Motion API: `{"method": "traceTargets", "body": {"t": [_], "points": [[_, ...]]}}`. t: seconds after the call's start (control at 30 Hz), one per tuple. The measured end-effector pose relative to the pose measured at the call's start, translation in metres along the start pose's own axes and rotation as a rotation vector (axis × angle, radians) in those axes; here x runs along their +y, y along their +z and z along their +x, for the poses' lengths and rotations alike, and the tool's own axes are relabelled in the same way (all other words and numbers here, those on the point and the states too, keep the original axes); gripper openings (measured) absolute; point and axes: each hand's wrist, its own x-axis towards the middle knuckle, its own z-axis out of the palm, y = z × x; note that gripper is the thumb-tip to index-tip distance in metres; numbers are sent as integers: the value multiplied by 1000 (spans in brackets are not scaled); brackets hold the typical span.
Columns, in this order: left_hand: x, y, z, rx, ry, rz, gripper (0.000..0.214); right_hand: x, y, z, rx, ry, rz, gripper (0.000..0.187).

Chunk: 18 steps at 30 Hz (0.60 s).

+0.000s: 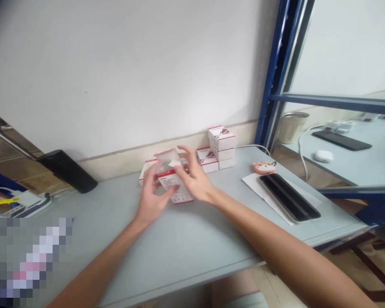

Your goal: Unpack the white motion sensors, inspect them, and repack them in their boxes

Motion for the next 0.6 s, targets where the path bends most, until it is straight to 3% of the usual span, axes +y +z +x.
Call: {"method": "traceTargets", "body": {"t": [0.07, 0.13, 0.23, 0.37, 0.47, 0.6], "points": [[1, -3, 4, -32, 54, 35, 54, -1, 1, -1, -4, 1, -27, 55], [1, -5, 6, -30, 83, 54, 46, -1, 1, 0, -8, -4, -62, 44], [0, -4, 2, -6, 121, 102, 49, 0, 2, 2, 22, -30, -7, 28], [-5, 0, -5, 125, 245, 108, 60, 7, 4, 7, 101, -37, 86, 24], [-7, -1, -3, 165, 158, -21, 66, 12, 1, 8, 69, 4, 97, 25], [-5, -7, 4, -6, -18, -43, 48, 12, -6, 9, -19, -13, 105, 26]]}}
